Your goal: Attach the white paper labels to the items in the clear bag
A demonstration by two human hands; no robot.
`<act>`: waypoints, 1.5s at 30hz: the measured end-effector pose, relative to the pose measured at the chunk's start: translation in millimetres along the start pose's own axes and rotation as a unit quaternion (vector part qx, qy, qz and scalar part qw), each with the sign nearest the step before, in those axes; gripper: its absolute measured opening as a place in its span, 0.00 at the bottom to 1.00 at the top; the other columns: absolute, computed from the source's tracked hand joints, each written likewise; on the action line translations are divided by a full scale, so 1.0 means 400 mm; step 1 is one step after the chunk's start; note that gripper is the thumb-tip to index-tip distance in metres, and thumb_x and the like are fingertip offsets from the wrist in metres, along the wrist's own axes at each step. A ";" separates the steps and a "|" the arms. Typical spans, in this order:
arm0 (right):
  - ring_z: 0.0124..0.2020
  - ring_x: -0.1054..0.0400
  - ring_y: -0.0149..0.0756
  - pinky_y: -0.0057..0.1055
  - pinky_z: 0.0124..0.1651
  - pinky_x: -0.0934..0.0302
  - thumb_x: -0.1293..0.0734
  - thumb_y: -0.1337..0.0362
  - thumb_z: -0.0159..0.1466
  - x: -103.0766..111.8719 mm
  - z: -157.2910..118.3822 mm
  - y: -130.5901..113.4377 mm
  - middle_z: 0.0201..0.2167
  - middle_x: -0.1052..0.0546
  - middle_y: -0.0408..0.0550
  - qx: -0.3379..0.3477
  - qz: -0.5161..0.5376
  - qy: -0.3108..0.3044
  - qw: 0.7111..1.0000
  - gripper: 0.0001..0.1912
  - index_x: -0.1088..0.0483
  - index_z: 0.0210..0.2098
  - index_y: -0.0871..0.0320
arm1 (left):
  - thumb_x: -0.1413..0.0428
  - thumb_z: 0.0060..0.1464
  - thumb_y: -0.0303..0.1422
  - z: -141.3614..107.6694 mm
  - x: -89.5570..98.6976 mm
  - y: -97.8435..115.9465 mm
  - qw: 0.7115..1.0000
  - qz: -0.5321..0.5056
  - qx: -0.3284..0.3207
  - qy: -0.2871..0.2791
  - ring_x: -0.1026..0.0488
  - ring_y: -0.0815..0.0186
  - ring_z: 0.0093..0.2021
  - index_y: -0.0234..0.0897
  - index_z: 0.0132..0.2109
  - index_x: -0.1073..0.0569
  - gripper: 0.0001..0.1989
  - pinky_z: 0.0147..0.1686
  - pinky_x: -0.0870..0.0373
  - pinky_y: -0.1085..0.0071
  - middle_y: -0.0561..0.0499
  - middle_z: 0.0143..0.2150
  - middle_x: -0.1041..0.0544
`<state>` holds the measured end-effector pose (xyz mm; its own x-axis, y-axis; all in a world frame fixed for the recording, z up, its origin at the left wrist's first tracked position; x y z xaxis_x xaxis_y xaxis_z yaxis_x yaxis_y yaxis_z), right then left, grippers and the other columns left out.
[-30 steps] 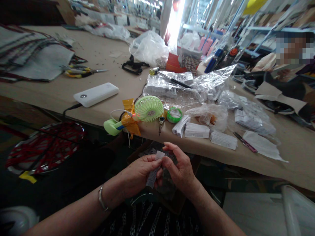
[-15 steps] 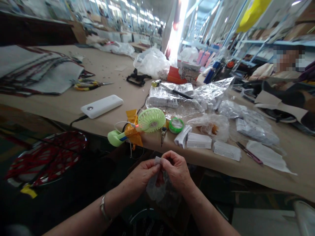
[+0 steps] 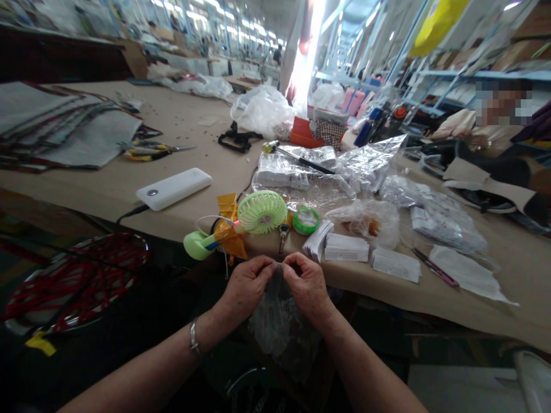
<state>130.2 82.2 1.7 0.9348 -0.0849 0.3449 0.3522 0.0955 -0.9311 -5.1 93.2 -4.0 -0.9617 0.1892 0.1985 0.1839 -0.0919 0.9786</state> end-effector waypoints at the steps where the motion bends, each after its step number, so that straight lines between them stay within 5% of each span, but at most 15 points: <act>1: 0.24 0.41 0.28 0.23 0.27 0.44 0.38 0.62 0.56 0.000 0.001 -0.001 0.22 0.34 0.41 0.002 -0.002 0.002 1.000 0.07 0.33 0.26 0.60 | 0.50 0.53 0.34 0.001 -0.001 0.000 1.000 0.001 -0.006 0.000 0.33 0.69 0.28 0.35 0.30 0.26 0.11 0.29 0.38 0.75 0.53 0.26 0.27; 28: 0.25 0.41 0.29 0.23 0.29 0.44 0.38 0.62 0.59 -0.001 0.014 0.011 0.22 0.34 0.40 0.043 -0.020 0.023 0.999 0.07 0.34 0.27 0.58 | 0.50 0.51 0.34 0.030 -0.005 -0.009 1.000 -0.001 0.001 0.015 0.35 0.70 0.27 0.34 0.28 0.26 0.11 0.28 0.40 0.77 0.54 0.24 0.29; 36: 0.26 0.36 0.30 0.24 0.31 0.41 0.37 0.61 0.61 0.032 -0.054 -0.007 0.25 0.29 0.42 0.057 -0.071 -0.009 0.996 0.06 0.32 0.32 0.58 | 0.49 0.51 0.34 -0.024 0.004 -0.007 1.000 -0.012 0.028 -0.007 0.33 0.70 0.27 0.35 0.27 0.27 0.10 0.28 0.38 0.77 0.54 0.24 0.28; 40: 0.31 0.35 0.33 0.28 0.36 0.40 0.38 0.64 0.62 0.115 -0.075 -0.019 0.27 0.29 0.44 0.152 -0.204 0.061 0.965 0.05 0.32 0.30 0.57 | 0.49 0.51 0.36 -0.032 0.000 -0.065 0.998 0.023 0.041 -0.035 0.28 0.65 0.32 0.37 0.32 0.24 0.11 0.34 0.34 0.74 0.51 0.29 0.23; 45: 0.42 0.38 0.41 0.40 0.47 0.42 0.37 0.63 0.60 0.180 -0.055 0.003 0.37 0.30 0.49 0.233 -0.376 0.158 0.883 0.11 0.31 0.42 0.57 | 0.49 0.50 0.35 -0.029 0.002 -0.119 0.992 0.121 0.035 -0.023 0.30 0.61 0.49 0.37 0.47 0.26 0.17 0.50 0.38 0.67 0.47 0.49 0.25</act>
<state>196.8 54.5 22.7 0.3956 -0.5633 0.7253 0.9170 0.2863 -0.2778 -16.8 86.2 -50.9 -0.8777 0.2146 0.4284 0.4232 -0.0724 0.9032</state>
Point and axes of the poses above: each hand's wrist, its own z-axis towards the middle knuckle, its own x-axis out of the back of the hand, y = z × x, the point moved 4 cm from there along z, towards the middle knuckle
